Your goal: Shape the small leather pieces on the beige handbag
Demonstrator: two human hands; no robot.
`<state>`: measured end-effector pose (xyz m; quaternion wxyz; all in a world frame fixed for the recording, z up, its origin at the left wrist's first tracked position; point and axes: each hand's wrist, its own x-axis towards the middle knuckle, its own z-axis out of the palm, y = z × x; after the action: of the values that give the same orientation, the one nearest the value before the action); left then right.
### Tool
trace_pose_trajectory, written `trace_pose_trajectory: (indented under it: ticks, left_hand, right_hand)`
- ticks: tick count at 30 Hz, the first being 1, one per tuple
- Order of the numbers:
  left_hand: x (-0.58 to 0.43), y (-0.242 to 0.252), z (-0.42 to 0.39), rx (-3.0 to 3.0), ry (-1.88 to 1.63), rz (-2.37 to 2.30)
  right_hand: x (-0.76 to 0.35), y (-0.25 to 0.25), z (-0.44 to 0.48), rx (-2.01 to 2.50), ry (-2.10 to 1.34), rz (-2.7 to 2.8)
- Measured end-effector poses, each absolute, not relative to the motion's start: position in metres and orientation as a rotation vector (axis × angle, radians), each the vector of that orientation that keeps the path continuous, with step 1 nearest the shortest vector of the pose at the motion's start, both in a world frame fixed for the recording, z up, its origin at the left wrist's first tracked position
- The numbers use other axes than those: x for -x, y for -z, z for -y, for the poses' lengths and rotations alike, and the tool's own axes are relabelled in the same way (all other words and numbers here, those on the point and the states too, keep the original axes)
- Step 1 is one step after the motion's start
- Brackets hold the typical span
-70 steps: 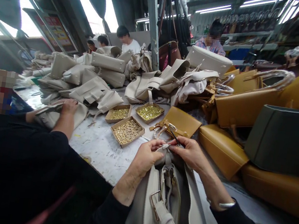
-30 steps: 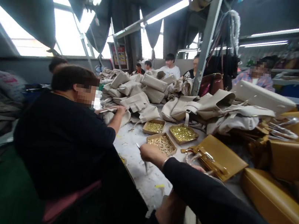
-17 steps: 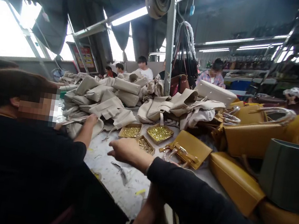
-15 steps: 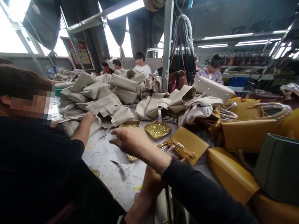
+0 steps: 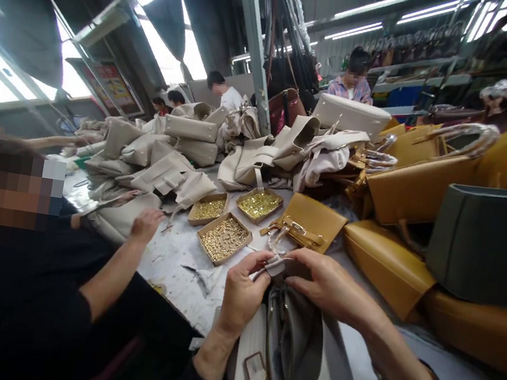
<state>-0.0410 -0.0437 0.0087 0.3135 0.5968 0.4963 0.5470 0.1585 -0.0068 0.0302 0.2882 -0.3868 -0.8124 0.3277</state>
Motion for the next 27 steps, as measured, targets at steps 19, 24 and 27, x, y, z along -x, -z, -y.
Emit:
trace_pose_trajectory:
  ticks: [19, 24, 27]
  left_hand:
    - [0.035, -0.010, 0.047, -1.977, -1.315, -1.242]
    - [0.036, -0.008, 0.047, -1.907, -1.278, -1.272]
    - [0.039, -0.007, 0.051, -2.008, -1.284, -1.224]
  right_hand:
    - [-0.151, 0.018, 0.018, 0.857, -0.659, 1.941]
    - [-0.146, 0.027, 0.020, 0.749, -0.451, 1.886]
    - [-0.145, 0.034, 0.024, 0.709, -0.372, 1.909]
